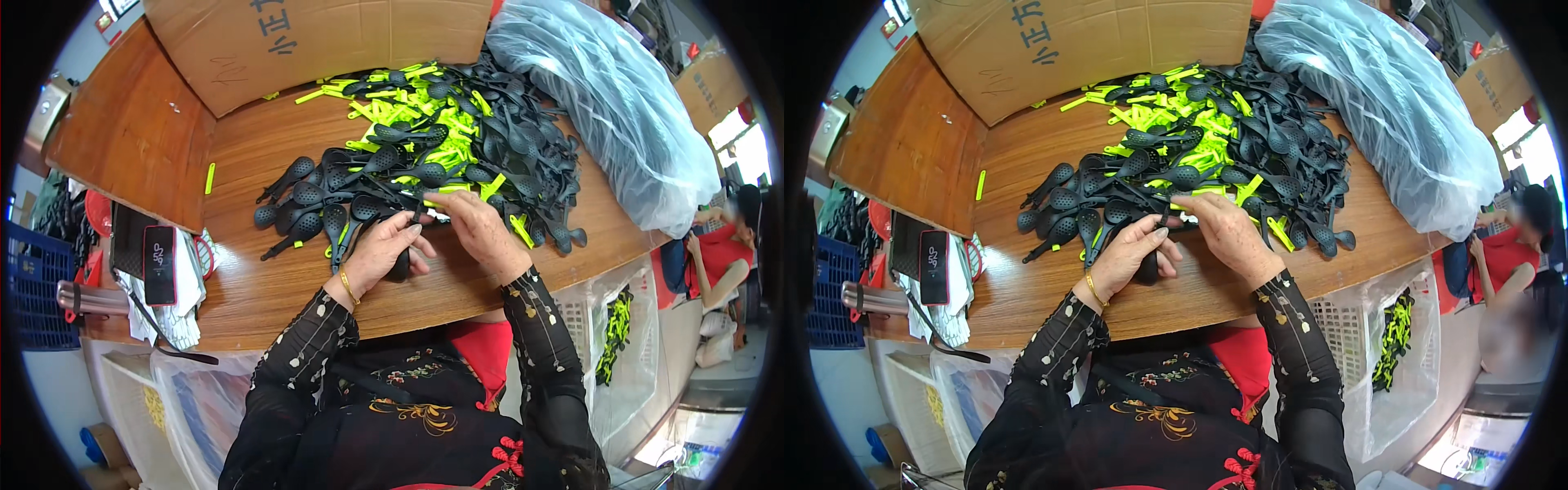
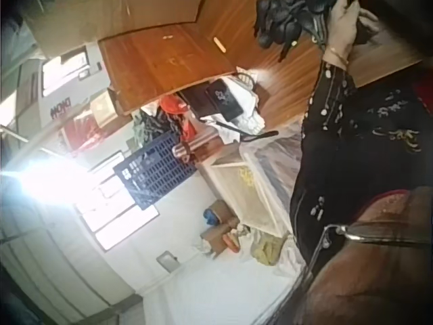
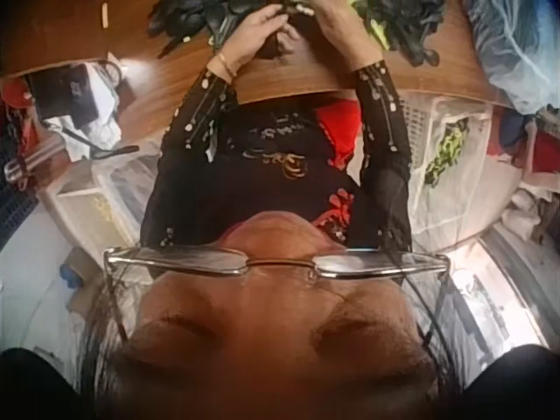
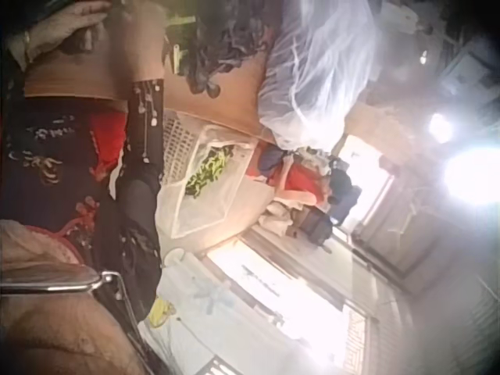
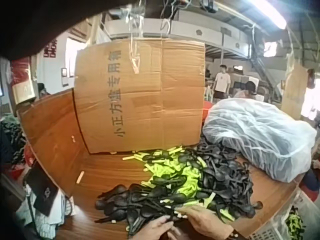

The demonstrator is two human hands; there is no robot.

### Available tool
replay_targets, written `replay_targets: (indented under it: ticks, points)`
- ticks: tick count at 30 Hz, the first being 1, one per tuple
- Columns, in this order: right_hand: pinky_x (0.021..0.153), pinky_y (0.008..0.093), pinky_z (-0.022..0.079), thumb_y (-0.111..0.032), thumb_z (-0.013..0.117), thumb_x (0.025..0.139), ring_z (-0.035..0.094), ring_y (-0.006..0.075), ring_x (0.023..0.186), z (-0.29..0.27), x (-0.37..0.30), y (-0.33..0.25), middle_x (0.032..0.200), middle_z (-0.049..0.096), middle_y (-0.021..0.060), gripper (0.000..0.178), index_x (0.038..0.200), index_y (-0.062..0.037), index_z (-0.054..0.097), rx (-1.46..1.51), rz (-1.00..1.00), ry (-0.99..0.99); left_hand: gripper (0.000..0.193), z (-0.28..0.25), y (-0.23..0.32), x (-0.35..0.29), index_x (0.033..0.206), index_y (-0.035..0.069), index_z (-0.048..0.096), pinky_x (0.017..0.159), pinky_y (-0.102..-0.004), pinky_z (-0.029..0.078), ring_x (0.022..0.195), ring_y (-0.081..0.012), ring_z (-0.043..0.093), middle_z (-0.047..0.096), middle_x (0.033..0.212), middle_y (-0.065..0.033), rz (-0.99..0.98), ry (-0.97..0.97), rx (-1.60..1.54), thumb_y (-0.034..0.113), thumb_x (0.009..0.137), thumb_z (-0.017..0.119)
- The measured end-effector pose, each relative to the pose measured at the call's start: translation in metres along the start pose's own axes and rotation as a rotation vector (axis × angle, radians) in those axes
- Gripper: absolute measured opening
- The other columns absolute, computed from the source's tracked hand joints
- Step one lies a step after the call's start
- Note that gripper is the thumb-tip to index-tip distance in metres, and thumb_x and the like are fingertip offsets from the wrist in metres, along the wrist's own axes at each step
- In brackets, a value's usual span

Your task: Assembling black mesh components by inserting and hammering yellow plastic strips into them.

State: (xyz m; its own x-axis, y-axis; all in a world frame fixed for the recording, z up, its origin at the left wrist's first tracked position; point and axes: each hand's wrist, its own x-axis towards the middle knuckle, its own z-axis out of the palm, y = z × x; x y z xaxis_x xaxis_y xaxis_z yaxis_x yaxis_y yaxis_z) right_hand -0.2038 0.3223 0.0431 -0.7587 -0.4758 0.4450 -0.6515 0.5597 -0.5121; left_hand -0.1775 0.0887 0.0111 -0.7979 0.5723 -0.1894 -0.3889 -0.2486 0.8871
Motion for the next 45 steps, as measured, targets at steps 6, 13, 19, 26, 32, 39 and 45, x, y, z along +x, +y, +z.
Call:
replay_targets:
  ticks: [6, 13, 19, 26, 32, 39, 45]
  points:
    - [0.105, 0.0504, 0.047, 0.007, 0.062, 0.089, 0.066, 0.0333, 0.114, -0.016, -0.011, 0.005, 0.116, 0.073, 0.0112, 0.040, 0.122, -0.0099, 0.075, -0.030, -0.062, -0.162, 0.039, -0.017, 0.000, -0.010, 0.149, 0.005, 0.053, 0.070, -0.0246, 0.057, 0.076, -0.0102, 0.070, 0.067, 0.099, -0.0046, 0.052, 0.063, 0.031, 0.023, 0.115, 0.053]
    - [0.100, 0.0454, 0.049, -0.001, 0.061, 0.092, 0.067, 0.0295, 0.114, 0.002, 0.033, 0.062, 0.117, 0.076, 0.0080, 0.033, 0.117, -0.0134, 0.077, -0.342, -0.018, 0.224, 0.046, -0.006, 0.012, -0.013, 0.155, 0.005, 0.053, 0.066, -0.0226, 0.053, 0.071, -0.0056, 0.062, 0.063, 0.082, 0.0027, 0.012, 0.027, 0.190, 0.017, 0.111, 0.060]
    - [0.091, 0.0418, 0.047, -0.011, 0.066, 0.091, 0.067, 0.0247, 0.111, 0.008, 0.054, 0.081, 0.117, 0.075, 0.0037, 0.036, 0.125, -0.0192, 0.076, -0.633, 0.000, 0.067, 0.048, -0.014, 0.000, -0.009, 0.160, 0.009, 0.049, 0.062, -0.0251, 0.058, 0.069, -0.0083, 0.067, 0.063, 0.084, 0.0016, 0.034, 0.050, 0.257, 0.020, 0.114, 0.057]
    - [0.087, 0.0414, 0.047, -0.019, 0.075, 0.090, 0.069, 0.0241, 0.099, -0.041, 0.032, 0.068, 0.093, 0.073, 0.0022, 0.006, 0.091, -0.0153, 0.078, -0.484, 0.012, -0.158, 0.047, -0.005, -0.003, 0.003, 0.161, 0.010, 0.047, 0.065, -0.0234, 0.058, 0.071, -0.0103, 0.070, 0.062, 0.081, 0.0012, 0.051, 0.036, 0.197, 0.020, 0.115, 0.054]
    - [0.077, 0.0452, 0.057, -0.015, 0.072, 0.094, 0.072, 0.0362, 0.088, -0.069, 0.050, 0.068, 0.090, 0.075, 0.0143, 0.011, 0.093, -0.0033, 0.073, -0.307, 0.177, -0.023, 0.042, -0.008, -0.007, 0.003, 0.156, 0.010, 0.051, 0.056, -0.0232, 0.050, 0.059, -0.0060, 0.059, 0.055, 0.070, 0.0052, 0.078, 0.044, 0.254, 0.021, 0.115, 0.054]
    - [0.087, 0.0442, 0.053, -0.016, 0.076, 0.093, 0.070, 0.0331, 0.097, -0.045, 0.065, 0.072, 0.097, 0.076, 0.0116, 0.012, 0.102, -0.0073, 0.077, -0.341, 0.067, -0.125, 0.044, -0.027, -0.006, 0.003, 0.156, 0.001, 0.049, 0.074, -0.0257, 0.054, 0.076, -0.0092, 0.061, 0.054, 0.085, 0.0027, 0.052, 0.017, 0.082, 0.022, 0.118, 0.044]
    - [0.086, 0.0416, 0.045, -0.023, 0.077, 0.091, 0.069, 0.0250, 0.095, -0.049, 0.056, 0.076, 0.091, 0.077, 0.0033, 0.011, 0.098, -0.0151, 0.081, -0.541, 0.046, -0.152, 0.044, -0.024, 0.000, 0.007, 0.157, 0.004, 0.050, 0.079, -0.0265, 0.056, 0.084, -0.0109, 0.067, 0.064, 0.096, -0.0011, 0.097, 0.010, -0.053, 0.023, 0.117, 0.049]
